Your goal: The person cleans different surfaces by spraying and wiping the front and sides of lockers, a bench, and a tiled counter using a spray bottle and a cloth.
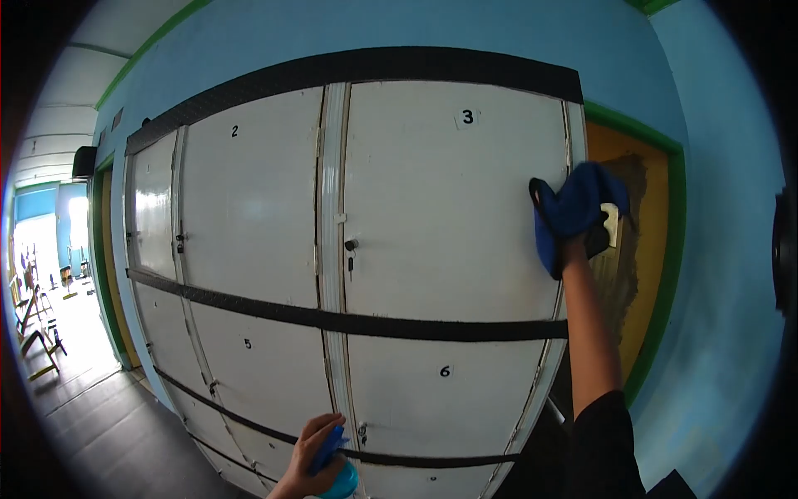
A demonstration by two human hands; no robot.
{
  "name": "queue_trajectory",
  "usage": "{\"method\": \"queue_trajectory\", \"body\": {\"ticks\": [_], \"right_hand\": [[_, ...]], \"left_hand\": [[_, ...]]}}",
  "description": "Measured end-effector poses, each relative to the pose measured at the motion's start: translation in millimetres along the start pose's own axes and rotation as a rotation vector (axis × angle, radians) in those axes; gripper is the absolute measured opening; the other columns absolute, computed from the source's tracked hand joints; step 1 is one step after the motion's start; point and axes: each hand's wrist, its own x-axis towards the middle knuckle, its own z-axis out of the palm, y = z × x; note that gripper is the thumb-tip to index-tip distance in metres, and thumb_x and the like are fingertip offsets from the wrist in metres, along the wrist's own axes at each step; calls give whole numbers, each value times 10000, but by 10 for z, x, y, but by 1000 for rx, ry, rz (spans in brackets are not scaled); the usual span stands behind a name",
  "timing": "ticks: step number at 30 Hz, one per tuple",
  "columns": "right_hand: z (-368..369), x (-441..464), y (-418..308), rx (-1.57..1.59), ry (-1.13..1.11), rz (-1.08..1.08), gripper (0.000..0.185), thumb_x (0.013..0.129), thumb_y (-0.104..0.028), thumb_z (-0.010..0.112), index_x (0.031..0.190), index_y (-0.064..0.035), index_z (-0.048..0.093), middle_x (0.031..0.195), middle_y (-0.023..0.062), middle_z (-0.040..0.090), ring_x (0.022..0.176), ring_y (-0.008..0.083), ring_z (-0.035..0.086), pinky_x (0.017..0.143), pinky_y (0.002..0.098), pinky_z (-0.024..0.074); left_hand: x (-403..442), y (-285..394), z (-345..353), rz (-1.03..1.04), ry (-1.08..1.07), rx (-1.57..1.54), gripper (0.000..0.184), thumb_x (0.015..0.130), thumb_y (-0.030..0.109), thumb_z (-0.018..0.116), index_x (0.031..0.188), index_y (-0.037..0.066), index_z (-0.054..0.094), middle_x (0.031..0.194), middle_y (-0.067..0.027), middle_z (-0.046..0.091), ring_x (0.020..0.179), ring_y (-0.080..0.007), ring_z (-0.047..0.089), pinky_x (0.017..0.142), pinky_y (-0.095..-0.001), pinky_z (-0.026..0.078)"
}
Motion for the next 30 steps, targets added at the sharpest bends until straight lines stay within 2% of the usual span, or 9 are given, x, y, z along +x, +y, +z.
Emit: {"method": "queue_trajectory", "body": {"ticks": [9,11,13,17,19,22,23,25,30], "right_hand": [[899,1366,-706,-22,333,-239,500,827,-557,756,845,-62,687,879,167,654,869,347,655,789,450,519],[493,1533,-1259,54,165,-241,535,817,-603,738,788,-77,651,851,140,657,857,344,661,786,441,522],[537,1556,-1767,569,96,-48,555,802,-634,720,811,-86,626,870,114,664,906,335,661,835,441,519],[1010,1425,-2747,321,435,-176,578,831,-474,732,1229,-71,615,1216,173,651,1209,339,606,1092,459,448],[597,1245,-2934,365,-269,-281,780,857,-522,653,1454,-43,503,1511,196,493,1476,347,372,1267,488,187],[448,1125,-2903,536,-866,-346,770,842,-350,702,1486,-32,423,1507,235,451,1462,399,355,1253,487,236],[698,912,-2842,522,-879,-340,770,842,-350,702,1486,-32,423,1507,235,451,1462,399,355,1253,487,236],[1456,356,-2666,979,-295,-462,817,781,-263,730,1498,-31,415,1507,238,454,1456,416,364,1240,508,256],[492,438,-1153,395,-450,-288,843,759,-309,788,1480,-27,456,1446,269,506,1393,435,438,1182,511,353]], "left_hand": [[-91,-409,78,133,58,-50,756,899,-153,555,1583,119,377,1548,-249,412,1427,-420,444,1085,-455,473],[-51,-389,109,136,76,-25,768,891,-166,547,1580,131,383,1549,-249,410,1423,-418,449,1083,-459,477],[-40,-381,130,134,97,17,772,881,-168,549,1574,132,389,1549,-250,408,1409,-410,466,1074,-468,487],[-140,-475,160,102,128,1,745,899,-124,561,1573,149,398,1549,-258,402,1398,-416,477,1051,-481,503],[-184,-516,151,82,122,19,736,905,-117,560,1571,155,406,1548,-261,401,1397,-418,477,1047,-483,505],[-240,-595,152,70,114,-5,708,918,-97,563,1566,150,419,1544,-264,405,1392,-418,480,1040,-479,509],[-251,-618,173,83,122,-33,689,926,-83,567,1563,140,424,1541,-264,411,1390,-416,482,1037,-472,510],[-261,-609,171,80,107,-39,678,927,-78,568,1558,125,427,1539,-263,415,1388,-416,483,1037,-468,509],[-277,-679,152,92,74,-48,668,920,-77,564,1552,89,424,1553,-267,398,1390,-425,477,1025,-461,512]]}}
